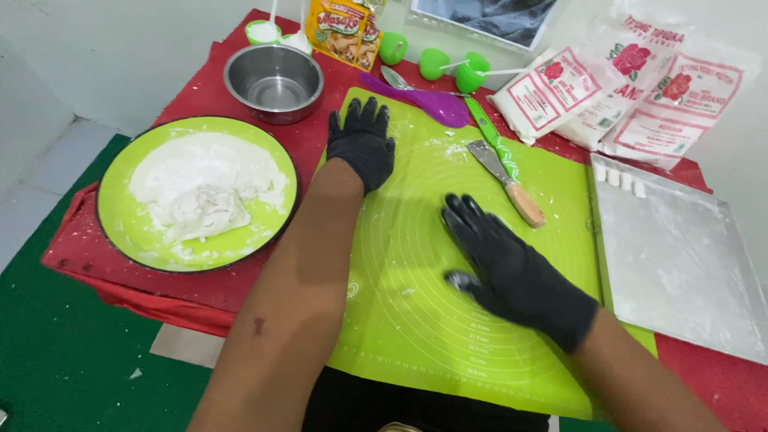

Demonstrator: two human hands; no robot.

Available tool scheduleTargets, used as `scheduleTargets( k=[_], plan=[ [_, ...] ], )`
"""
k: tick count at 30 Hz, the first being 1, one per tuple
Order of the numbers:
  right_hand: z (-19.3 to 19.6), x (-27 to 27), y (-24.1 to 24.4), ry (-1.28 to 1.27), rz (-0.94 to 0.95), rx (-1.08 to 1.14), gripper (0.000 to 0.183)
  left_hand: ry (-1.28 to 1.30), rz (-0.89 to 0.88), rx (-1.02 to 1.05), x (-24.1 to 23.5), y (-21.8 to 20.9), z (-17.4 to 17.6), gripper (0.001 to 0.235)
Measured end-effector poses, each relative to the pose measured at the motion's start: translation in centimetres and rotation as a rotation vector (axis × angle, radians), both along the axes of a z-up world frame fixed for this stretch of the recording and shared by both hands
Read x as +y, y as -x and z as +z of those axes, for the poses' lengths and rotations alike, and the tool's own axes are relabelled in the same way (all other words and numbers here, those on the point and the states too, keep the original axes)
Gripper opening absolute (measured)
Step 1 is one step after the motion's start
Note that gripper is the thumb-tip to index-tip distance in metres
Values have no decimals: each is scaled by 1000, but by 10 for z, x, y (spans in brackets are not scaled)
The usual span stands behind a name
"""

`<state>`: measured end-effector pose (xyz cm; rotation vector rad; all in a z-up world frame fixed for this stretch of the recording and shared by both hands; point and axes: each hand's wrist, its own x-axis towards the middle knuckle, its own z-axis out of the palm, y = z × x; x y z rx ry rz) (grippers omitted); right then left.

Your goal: Shaping small pieces of dough into cylinders and placing them on a tray

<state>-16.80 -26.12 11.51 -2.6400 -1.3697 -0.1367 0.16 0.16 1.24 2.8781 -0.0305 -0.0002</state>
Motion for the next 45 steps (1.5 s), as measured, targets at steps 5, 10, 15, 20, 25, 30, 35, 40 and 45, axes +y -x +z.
scheduleTargets(
  k=[5, 10, 15, 20, 25, 30, 35, 40, 45],
  plan=[
    [29, -41, 49, -104, -2, 11, 68, 10, 19, -255, 0, -14, -29, 66],
    [29, -52, 53, -168, -60, -124, 66, -1, 28, -191, 0, -13, -23, 67],
    [17, -28, 22, -257, 89, -21, 74, 9, 17, -208, -1, -13, -27, 66],
    [-13, 18, -29, 3, 22, -66, 75, -32, 19, -31, 0, 3, -2, 66],
    [-66, 69, -129, 22, -67, -473, 67, -33, -2, -23, 2, -8, -13, 69],
    [-56, 108, -185, -196, -86, -563, 57, -12, 8, -36, 0, -2, -6, 68],
    [-21, 100, -176, -371, 39, -292, 52, -18, 8, 5, -1, 0, 0, 68],
    [-30, 58, -100, -157, 119, -272, 63, 19, -9, 1, 2, -3, -5, 66],
    [-14, 8, -27, -5, 43, -145, 80, -10, -17, 32, 1, 2, 4, 68]
  ],
)
